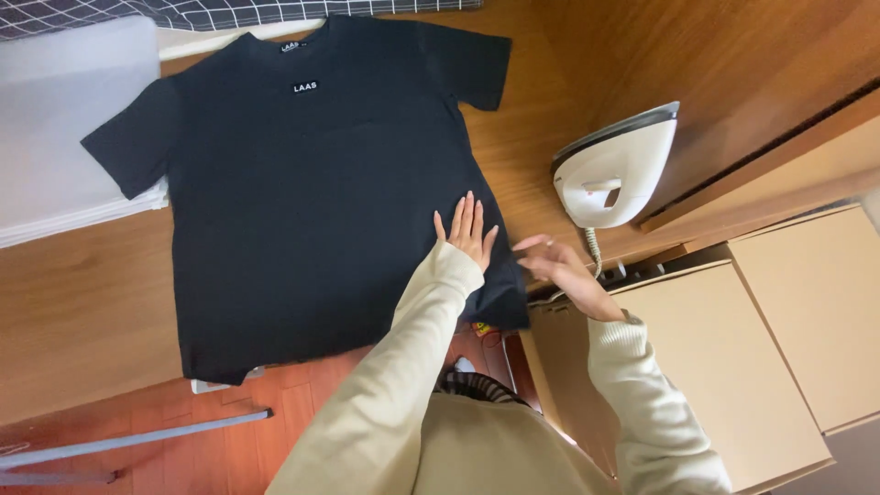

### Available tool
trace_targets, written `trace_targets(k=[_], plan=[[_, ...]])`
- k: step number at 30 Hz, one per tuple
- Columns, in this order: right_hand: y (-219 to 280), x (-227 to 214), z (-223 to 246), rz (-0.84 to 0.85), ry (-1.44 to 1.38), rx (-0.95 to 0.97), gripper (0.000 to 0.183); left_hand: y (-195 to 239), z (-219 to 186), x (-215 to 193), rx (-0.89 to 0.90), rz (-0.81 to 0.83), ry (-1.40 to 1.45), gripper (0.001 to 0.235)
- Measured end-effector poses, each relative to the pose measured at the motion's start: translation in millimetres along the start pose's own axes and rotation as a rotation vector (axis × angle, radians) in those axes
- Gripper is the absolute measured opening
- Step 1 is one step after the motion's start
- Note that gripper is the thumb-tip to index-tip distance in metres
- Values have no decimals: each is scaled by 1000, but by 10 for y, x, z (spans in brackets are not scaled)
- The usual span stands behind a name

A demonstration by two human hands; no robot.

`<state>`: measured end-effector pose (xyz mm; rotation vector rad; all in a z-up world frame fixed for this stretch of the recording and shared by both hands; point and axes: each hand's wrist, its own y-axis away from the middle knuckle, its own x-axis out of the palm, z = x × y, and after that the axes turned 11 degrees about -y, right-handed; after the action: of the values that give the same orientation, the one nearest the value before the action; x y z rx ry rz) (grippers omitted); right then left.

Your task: The person takes a black t-shirt from a clothing rack, lays it flat on a wooden table, and smooths it by hand. Then, using a white iron, the person irons the t-shirt, moving the iron across the front and sleeves.

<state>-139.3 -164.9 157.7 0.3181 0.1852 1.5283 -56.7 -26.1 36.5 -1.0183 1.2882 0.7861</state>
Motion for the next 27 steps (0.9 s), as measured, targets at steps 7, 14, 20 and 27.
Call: trace_targets(k=[7, 14, 20, 27], plan=[[-82, -238, -654, -198, 26, -177, 15, 207, -229, -85, 6, 77, 24, 54], [-157, 474, -578, -384, 123, -512, 16, 391, -256, 165, -3, -486, 72, 50], [-322, 433, -885, -420, 1143, -994, 26, 676, 472, -227, -255, -399, -8, 39], [-259, 402, -893, -304, 1234, -871, 40, 1630, 2144, 3, -633, -385, -622, 46]])
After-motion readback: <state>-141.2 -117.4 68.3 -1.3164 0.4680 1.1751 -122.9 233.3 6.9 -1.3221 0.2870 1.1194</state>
